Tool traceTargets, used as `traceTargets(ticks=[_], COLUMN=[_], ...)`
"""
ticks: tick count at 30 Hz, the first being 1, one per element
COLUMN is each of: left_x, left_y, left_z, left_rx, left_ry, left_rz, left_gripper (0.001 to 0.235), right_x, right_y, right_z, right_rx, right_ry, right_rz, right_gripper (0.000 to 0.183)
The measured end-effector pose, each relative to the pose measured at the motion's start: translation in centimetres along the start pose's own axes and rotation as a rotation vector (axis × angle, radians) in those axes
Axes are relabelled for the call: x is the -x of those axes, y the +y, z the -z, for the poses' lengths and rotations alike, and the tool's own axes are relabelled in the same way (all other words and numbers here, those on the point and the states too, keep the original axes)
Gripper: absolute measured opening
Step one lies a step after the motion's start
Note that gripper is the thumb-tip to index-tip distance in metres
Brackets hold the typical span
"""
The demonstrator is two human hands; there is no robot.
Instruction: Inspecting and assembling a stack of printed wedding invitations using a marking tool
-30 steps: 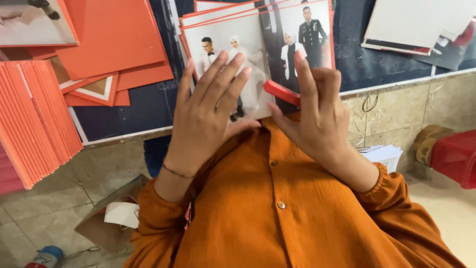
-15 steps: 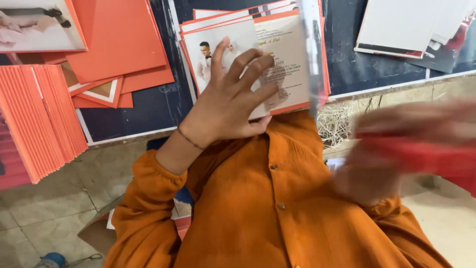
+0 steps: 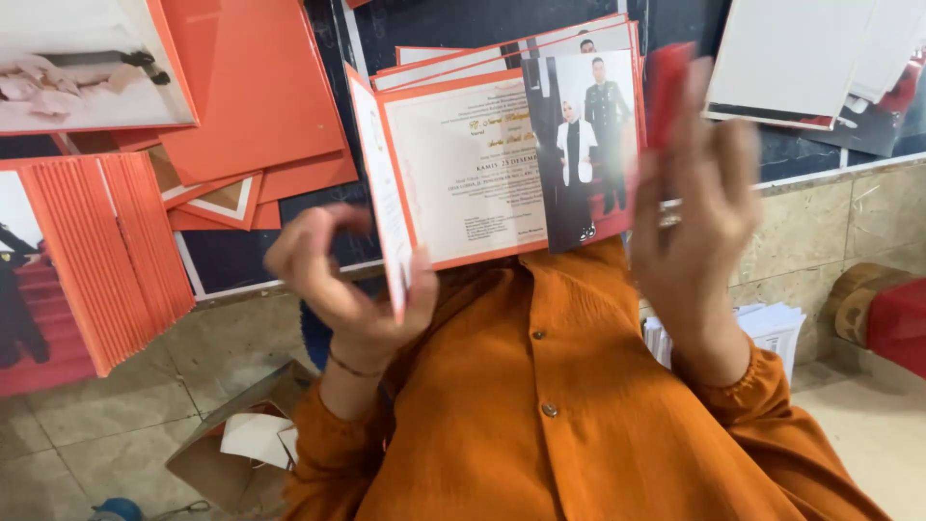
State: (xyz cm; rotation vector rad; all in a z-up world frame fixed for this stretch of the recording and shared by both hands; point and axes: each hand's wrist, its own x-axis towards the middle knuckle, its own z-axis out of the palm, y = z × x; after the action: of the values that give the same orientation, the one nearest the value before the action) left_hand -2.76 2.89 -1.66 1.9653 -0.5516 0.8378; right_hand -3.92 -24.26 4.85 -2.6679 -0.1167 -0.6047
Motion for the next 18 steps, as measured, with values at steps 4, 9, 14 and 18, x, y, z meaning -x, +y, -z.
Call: traceTargets(ticks=[4, 9, 14, 18], left_x=[4.0, 6.0, 8.3, 6.4], left_y=[1.5, 2.1, 2.6, 2.7], left_z=[1.2, 0.0, -1.2, -1.3], left_rx=[-0.105, 0.297, -0.202, -0.182], left_ry=[-0.271, -0.3, -0.211, -0.189], left_rz=[0.438, 0.692, 0.334, 0.313], left_gripper=[0.058, 0.06, 0.031, 0.011], right_x=[-0.2, -0.3, -0.3, -1.6], right_y=[-7.2, -9.7, -8.7, -3.0], right_z=[-2.8, -7.0, -8.7, -10.7], right_rx=[-0.266, -0.242, 0.222, 0.512], right_ry=[-0.246, -0.38, -0.3, -0.174], right_rz=[0.248, 0.268, 0.3, 0.22], right_gripper=[0.056, 0.056, 0.061, 0.072])
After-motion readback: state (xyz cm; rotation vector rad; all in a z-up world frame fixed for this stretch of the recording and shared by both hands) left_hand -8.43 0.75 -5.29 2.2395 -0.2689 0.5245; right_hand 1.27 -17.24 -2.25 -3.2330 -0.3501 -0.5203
